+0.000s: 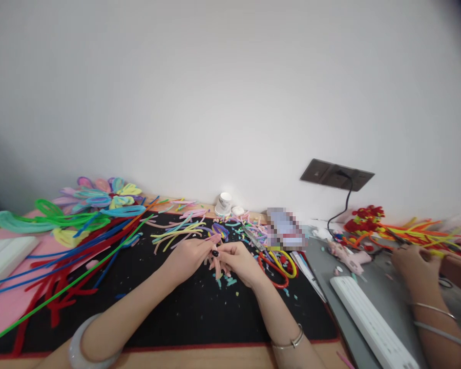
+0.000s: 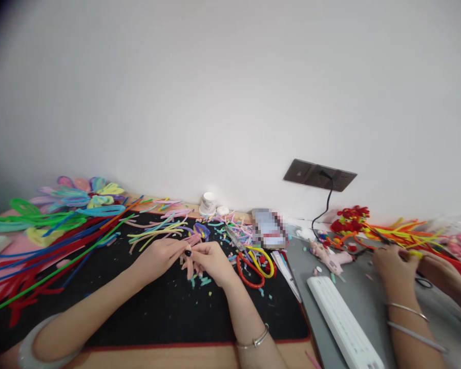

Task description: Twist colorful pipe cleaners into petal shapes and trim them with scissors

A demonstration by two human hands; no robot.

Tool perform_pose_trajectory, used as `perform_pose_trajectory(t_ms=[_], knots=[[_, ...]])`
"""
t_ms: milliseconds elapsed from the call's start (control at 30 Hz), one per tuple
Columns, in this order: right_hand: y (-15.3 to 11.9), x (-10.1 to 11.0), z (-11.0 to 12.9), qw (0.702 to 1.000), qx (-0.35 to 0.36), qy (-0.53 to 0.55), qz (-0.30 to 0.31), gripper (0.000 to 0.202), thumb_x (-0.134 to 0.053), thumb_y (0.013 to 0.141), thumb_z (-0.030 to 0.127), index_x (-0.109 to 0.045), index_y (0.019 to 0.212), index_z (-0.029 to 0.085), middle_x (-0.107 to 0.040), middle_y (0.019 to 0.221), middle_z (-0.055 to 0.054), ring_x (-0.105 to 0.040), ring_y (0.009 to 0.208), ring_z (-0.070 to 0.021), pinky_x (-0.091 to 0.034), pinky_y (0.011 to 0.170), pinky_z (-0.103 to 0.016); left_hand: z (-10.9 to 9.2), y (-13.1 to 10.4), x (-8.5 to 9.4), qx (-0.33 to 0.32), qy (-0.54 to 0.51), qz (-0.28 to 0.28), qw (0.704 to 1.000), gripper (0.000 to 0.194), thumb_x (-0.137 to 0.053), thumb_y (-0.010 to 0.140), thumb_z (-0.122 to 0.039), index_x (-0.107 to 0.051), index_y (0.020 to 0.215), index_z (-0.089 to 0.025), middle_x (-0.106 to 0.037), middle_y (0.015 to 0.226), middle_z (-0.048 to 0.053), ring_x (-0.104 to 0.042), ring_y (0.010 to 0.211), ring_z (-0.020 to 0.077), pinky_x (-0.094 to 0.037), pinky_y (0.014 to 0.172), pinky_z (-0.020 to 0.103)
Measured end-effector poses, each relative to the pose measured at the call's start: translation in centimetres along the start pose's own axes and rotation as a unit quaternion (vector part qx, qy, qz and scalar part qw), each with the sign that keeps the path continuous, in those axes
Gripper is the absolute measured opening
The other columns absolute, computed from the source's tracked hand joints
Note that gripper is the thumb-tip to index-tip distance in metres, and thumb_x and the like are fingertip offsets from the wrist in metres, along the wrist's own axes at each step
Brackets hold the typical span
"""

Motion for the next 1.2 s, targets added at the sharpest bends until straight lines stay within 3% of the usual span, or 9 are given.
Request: perform_pose_trajectory(t_ms=[233, 400, 533, 867, 1200], knots=[[-0.1, 0.2, 0.1, 1.000, -0.008, 0.025, -0.015, 0.030, -0.062, 0.073, 0.040, -0.061, 0.064, 0.011, -0.059, 0.047, -0.002, -0.031, 0.035, -0.0041, -0.021, 0.035, -0.017, 0.2, 0.0, 0.0, 0.024, -0.034, -0.030, 0.999, 0.029, -0.036, 0.090, -0.022, -0.064, 0.096, -0.017, -0.069, 0.089, 0.009, -0.063, 0.080, 0.0183, -0.045, 0.075, 0.027], [0.0, 0.6, 0.5, 0.998, 0.030, -0.031, -0.035, 0.028, -0.062, 0.073, 0.039, -0.063, 0.065, 0.012, -0.058, 0.050, 0.000, -0.036, 0.035, -0.0045, -0.028, 0.035, -0.017, 1.1, 0.1, -0.2, 0.093, -0.112, -0.034, 0.989, 0.026, -0.042, 0.086, -0.022, -0.066, 0.078, -0.020, -0.069, 0.076, 0.002, -0.061, 0.067, 0.0141, -0.044, 0.067, 0.021], [0.1, 0.9, 0.1, 0.997, 0.023, -0.049, -0.046, 0.025, -0.064, 0.071, 0.036, -0.060, 0.061, 0.013, -0.057, 0.047, 0.002, -0.041, 0.035, -0.0057, -0.033, 0.037, -0.018, 1.4, 0.2, -0.2, 0.129, -0.168, -0.036, 0.977, 0.024, -0.047, 0.082, -0.023, -0.065, 0.068, -0.019, -0.067, 0.066, -0.001, -0.058, 0.059, 0.0128, -0.040, 0.058, 0.019], [0.1, 1.5, -0.4, 0.994, 0.014, -0.095, -0.051, 0.026, -0.060, 0.073, 0.033, -0.057, 0.057, 0.013, -0.050, 0.040, 0.004, -0.033, 0.030, -0.0035, -0.022, 0.032, -0.016, 1.8, 0.1, -0.7, 0.157, -0.230, -0.023, 0.960, 0.023, -0.047, 0.081, -0.025, -0.067, 0.070, -0.019, -0.067, 0.068, -0.001, -0.057, 0.058, 0.0133, -0.040, 0.058, 0.020], [0.4, 1.6, -0.7, 0.994, 0.003, -0.087, -0.073, 0.023, -0.062, 0.070, 0.033, -0.050, 0.062, 0.015, -0.053, 0.043, 0.005, -0.040, 0.031, -0.0049, -0.028, 0.031, -0.015, 1.8, 0.1, -0.4, 0.155, -0.209, -0.022, 0.965, 0.023, -0.048, 0.080, -0.024, -0.068, 0.070, -0.019, -0.068, 0.067, -0.001, -0.058, 0.058, 0.0127, -0.040, 0.056, 0.020]])
Point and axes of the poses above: each hand's wrist, its own y-axis towards the middle knuckle, its own x-axis out of the back of the hand, z = x × y, the point moved 9 cm from there along y, towards the middle knuckle
